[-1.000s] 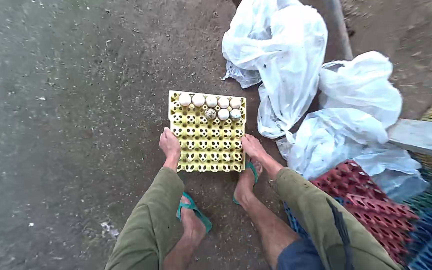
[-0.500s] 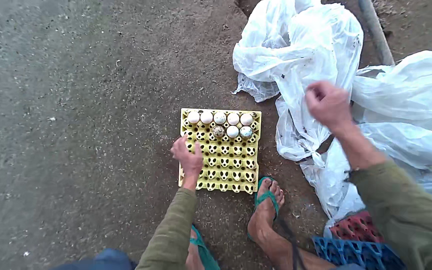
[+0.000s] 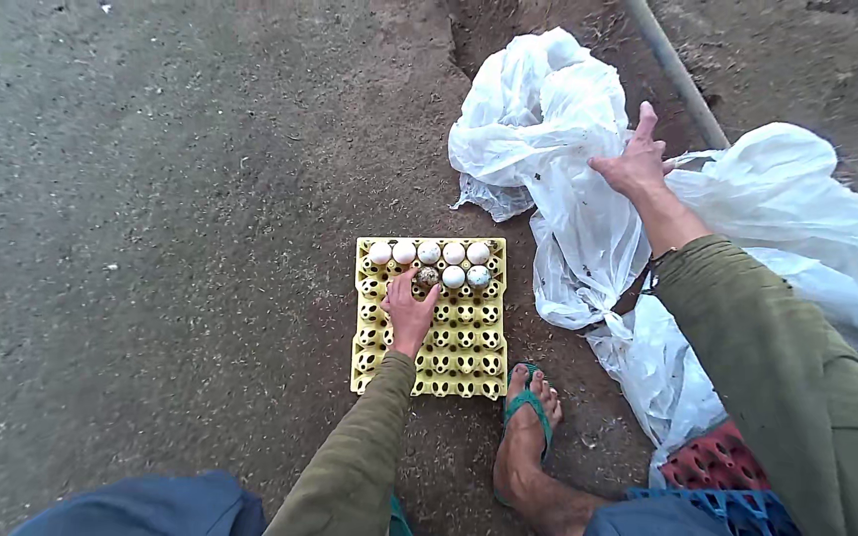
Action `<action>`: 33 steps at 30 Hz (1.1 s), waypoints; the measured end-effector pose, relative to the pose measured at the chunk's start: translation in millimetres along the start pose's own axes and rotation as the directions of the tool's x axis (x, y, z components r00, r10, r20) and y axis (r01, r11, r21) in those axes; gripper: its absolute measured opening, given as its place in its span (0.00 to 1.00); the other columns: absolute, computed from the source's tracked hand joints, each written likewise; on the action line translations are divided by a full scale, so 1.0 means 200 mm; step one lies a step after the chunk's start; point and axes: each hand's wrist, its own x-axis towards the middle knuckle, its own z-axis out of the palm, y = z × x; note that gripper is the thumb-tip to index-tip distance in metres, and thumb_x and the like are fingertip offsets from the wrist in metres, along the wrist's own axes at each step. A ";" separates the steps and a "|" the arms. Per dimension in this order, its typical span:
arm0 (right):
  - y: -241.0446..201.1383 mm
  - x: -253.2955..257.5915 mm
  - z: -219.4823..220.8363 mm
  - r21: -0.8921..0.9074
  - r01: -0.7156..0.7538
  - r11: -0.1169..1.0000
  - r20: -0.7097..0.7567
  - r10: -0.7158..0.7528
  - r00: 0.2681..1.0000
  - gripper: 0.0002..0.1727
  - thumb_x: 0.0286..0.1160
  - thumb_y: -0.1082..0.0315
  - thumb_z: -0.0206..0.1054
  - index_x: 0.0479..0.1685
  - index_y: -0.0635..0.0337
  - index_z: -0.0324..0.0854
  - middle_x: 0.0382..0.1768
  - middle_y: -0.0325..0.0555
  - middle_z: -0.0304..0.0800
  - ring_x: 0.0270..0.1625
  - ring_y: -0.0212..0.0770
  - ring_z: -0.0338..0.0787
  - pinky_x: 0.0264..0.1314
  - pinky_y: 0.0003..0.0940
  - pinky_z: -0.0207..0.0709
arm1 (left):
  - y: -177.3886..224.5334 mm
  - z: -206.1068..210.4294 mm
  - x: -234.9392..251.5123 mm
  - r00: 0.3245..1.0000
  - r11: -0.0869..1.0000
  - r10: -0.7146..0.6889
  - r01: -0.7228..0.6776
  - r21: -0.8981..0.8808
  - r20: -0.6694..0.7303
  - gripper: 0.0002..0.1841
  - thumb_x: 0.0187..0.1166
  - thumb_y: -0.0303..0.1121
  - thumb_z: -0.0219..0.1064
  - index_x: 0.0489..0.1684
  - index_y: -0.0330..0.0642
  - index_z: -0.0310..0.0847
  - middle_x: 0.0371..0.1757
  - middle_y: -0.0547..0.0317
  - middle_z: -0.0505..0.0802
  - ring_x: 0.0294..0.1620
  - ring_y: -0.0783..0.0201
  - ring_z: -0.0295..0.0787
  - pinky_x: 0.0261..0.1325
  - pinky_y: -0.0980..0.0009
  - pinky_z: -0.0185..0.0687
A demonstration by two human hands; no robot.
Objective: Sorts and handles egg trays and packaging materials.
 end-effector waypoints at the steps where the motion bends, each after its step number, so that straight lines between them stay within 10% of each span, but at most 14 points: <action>1: 0.00 -0.01 0.01 -0.009 0.016 1.000 0.021 -0.016 1.000 0.52 0.72 0.58 0.76 0.95 0.54 0.47 0.75 0.75 0.75 0.80 0.79 0.70 0.75 0.87 0.51 | 0.01 0.00 0.00 1.000 1.000 -0.011 0.011 -0.008 -0.004 0.29 0.72 0.45 0.77 0.68 0.34 0.83 0.65 0.39 0.89 0.71 0.39 0.81 0.71 0.31 0.62; 3: 0.00 -0.03 0.01 -0.072 0.059 0.996 0.049 -0.056 0.997 0.27 0.86 0.55 0.62 0.72 0.68 0.75 0.64 0.74 0.84 0.74 0.75 0.78 0.71 0.83 0.57 | 0.01 0.01 0.00 0.999 0.999 -0.036 0.036 -0.022 -0.014 0.28 0.72 0.44 0.76 0.67 0.34 0.84 0.64 0.39 0.89 0.70 0.40 0.82 0.71 0.32 0.63; 5: 0.00 -0.06 -0.04 -0.058 0.099 0.993 0.029 -0.097 0.995 0.27 0.91 0.50 0.53 0.65 0.66 0.82 0.65 0.70 0.85 0.76 0.70 0.78 0.75 0.82 0.54 | 0.00 0.01 0.01 0.998 0.998 -0.051 0.050 -0.028 -0.026 0.28 0.70 0.43 0.77 0.65 0.34 0.84 0.61 0.40 0.91 0.68 0.41 0.84 0.71 0.31 0.64; 9: 0.03 -0.16 -0.21 0.223 0.136 0.965 -0.053 -0.127 0.990 0.26 0.90 0.50 0.56 0.70 0.63 0.80 0.64 0.64 0.87 0.70 0.59 0.85 0.75 0.65 0.71 | 0.01 0.03 0.02 0.998 0.998 -0.050 0.049 -0.031 -0.034 0.31 0.64 0.41 0.79 0.64 0.32 0.80 0.57 0.41 0.91 0.63 0.41 0.85 0.70 0.30 0.63; 17: 0.13 -0.45 -0.47 0.740 0.126 0.661 -0.106 -0.071 0.992 0.17 0.91 0.62 0.57 0.70 0.61 0.74 0.42 0.46 0.88 0.28 0.37 0.89 0.34 0.36 0.90 | 0.10 -0.06 -0.03 0.983 0.968 0.011 -0.057 -0.246 -0.183 0.37 0.56 0.36 0.81 0.66 0.24 0.72 0.55 0.37 0.88 0.60 0.43 0.82 0.67 0.38 0.68; 21: 0.14 -0.63 -0.59 0.875 0.170 0.454 -0.125 -0.129 0.984 0.15 0.90 0.67 0.57 0.67 0.61 0.76 0.42 0.42 0.90 0.32 0.34 0.91 0.35 0.33 0.91 | 0.49 -0.14 -0.08 0.976 0.843 0.174 -0.215 -0.493 -0.128 0.40 0.57 0.32 0.79 0.69 0.20 0.65 0.57 0.38 0.86 0.62 0.57 0.82 0.68 0.61 0.78; 27: 0.08 -0.99 -0.68 0.918 0.197 0.345 -0.090 -0.304 0.949 0.19 0.89 0.65 0.55 0.74 0.54 0.74 0.51 0.41 0.92 0.45 0.34 0.93 0.48 0.36 0.91 | 1.15 0.01 -0.08 0.933 0.684 0.356 -0.220 -0.695 0.054 0.40 0.54 0.33 0.82 0.69 0.28 0.66 0.54 0.46 0.88 0.58 0.59 0.86 0.62 0.59 0.84; 31: 0.21 -1.10 -0.69 0.907 0.347 0.239 -0.165 -0.557 0.814 0.39 0.79 0.28 0.49 0.74 0.47 0.76 0.44 0.33 0.96 0.45 0.29 0.93 0.52 0.34 0.88 | 1.33 0.15 -0.10 0.927 0.555 0.356 -0.110 -0.824 0.116 0.40 0.51 0.26 0.80 0.68 0.35 0.63 0.52 0.55 0.87 0.54 0.67 0.86 0.57 0.66 0.85; 33: 0.32 -1.09 -0.56 0.892 0.336 0.304 -0.202 -0.397 0.895 0.34 0.86 0.37 0.38 0.74 0.51 0.71 0.49 0.36 0.93 0.51 0.30 0.91 0.58 0.37 0.86 | 1.33 0.20 -0.14 0.917 0.532 0.373 -0.090 -0.842 0.138 0.40 0.51 0.26 0.81 0.68 0.35 0.62 0.52 0.54 0.86 0.55 0.66 0.86 0.58 0.65 0.85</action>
